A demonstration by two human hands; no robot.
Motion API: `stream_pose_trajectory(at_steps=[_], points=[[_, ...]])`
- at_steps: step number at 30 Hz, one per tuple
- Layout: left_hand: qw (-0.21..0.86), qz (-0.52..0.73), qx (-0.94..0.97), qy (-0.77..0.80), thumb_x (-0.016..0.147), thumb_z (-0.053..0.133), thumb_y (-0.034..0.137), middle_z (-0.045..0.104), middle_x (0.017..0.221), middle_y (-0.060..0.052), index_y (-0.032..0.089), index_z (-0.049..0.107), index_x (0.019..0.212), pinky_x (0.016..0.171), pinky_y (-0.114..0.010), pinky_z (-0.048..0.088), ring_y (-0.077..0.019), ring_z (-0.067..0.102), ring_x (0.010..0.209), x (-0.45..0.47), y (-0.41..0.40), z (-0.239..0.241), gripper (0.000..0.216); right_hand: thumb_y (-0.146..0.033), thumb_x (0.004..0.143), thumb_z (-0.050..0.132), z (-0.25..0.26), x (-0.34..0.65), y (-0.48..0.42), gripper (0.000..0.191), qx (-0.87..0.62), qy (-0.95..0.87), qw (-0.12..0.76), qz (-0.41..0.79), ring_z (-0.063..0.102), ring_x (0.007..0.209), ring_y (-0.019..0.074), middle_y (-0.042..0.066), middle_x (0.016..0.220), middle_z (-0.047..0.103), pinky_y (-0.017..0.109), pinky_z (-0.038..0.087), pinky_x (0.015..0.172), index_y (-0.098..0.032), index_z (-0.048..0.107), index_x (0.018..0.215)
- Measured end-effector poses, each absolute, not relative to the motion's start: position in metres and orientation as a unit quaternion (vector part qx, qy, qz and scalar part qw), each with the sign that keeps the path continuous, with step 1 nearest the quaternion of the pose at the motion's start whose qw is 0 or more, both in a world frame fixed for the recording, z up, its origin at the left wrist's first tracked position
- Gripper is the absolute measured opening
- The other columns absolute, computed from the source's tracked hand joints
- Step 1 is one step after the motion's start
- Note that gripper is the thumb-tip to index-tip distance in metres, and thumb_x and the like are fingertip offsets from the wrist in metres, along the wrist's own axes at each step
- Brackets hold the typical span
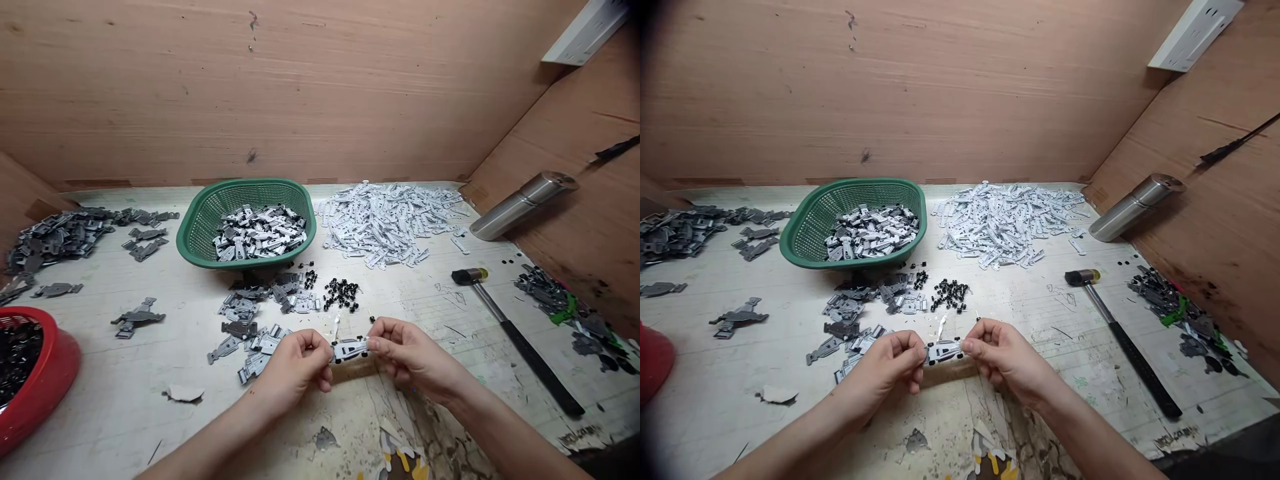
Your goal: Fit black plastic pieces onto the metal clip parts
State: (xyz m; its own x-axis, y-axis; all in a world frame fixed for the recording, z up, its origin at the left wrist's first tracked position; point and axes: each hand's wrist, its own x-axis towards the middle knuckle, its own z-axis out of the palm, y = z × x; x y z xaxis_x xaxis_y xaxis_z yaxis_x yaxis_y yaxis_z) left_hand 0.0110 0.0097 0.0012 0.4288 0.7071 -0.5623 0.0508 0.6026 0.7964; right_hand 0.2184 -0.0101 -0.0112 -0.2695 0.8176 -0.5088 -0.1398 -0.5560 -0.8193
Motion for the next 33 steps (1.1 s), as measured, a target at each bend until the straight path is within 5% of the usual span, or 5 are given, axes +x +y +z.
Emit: stream_pose_trajectory(at_steps=[5, 9, 22, 30, 33], points=[[0.757, 0.228, 0.383, 0.478, 0.07, 0.062, 0.032, 0.055, 0.051, 0.003, 0.015, 0.049, 0.067, 0.051, -0.021, 0.042, -0.008, 0.049, 0.048, 0.012, 0.008, 0.002, 0.021, -0.037, 0.075, 0.067, -0.016, 0.219, -0.012, 0.029, -0.444, -0.307, 0.289, 0.791, 0.056, 0.048, 0.0071, 0.004, 0.073, 0.065, 0.017, 0.044, 0.043, -0.012, 0.057, 0.084], [0.757, 0.236, 0.379, 0.478, 0.071, 0.063, 0.033, 0.055, 0.053, 0.003, 0.015, 0.05, 0.067, 0.053, -0.022, 0.042, -0.008, 0.05, 0.05, 0.012, 0.007, 0.003, 0.022, -0.033, 0.075, 0.067, -0.019, 0.218, -0.012, 0.025, -0.422, -0.278, 0.303, 0.808, 0.059, 0.05, 0.0074, 0.005, 0.074, 0.065, 0.017, 0.048, 0.046, -0.011, 0.055, 0.078], [0.724, 0.234, 0.433, 0.484, 0.076, 0.058, 0.036, 0.054, 0.062, 0.003, 0.018, 0.046, 0.078, 0.057, -0.024, 0.044, -0.0102, 0.053, 0.057, 0.011, 0.007, 0.002, 0.022, -0.039, 0.078, 0.063, -0.024, 0.203, -0.015, 0.029, -0.457, -0.368, 0.347, 0.732, 0.041, 0.042, 0.0023, -0.004, 0.057, 0.053, 0.013, 0.026, 0.038, -0.015, 0.048, 0.074], [0.718, 0.22, 0.476, 0.458, 0.075, 0.06, 0.043, 0.052, 0.057, 0.004, 0.015, 0.052, 0.084, 0.051, -0.02, 0.039, -0.0084, 0.049, 0.052, 0.01, 0.008, 0.004, 0.031, -0.042, 0.083, 0.056, -0.017, 0.19, -0.02, 0.029, -0.438, -0.439, 0.363, 0.695, 0.039, 0.046, 0.0047, -0.006, 0.054, 0.046, 0.016, 0.03, 0.044, -0.017, 0.044, 0.075], [0.657, 0.28, 0.545, 0.439, 0.083, 0.048, 0.044, 0.058, 0.076, -0.002, 0.016, 0.054, 0.093, 0.062, -0.025, 0.044, -0.0131, 0.055, 0.068, 0.0, 0.018, 0.012, 0.03, -0.04, 0.082, 0.057, 0.004, 0.185, 0.01, 0.026, -0.426, -0.493, 0.349, 0.674, 0.044, 0.048, 0.0054, -0.004, 0.059, 0.052, 0.017, 0.034, 0.045, -0.016, 0.05, 0.076]])
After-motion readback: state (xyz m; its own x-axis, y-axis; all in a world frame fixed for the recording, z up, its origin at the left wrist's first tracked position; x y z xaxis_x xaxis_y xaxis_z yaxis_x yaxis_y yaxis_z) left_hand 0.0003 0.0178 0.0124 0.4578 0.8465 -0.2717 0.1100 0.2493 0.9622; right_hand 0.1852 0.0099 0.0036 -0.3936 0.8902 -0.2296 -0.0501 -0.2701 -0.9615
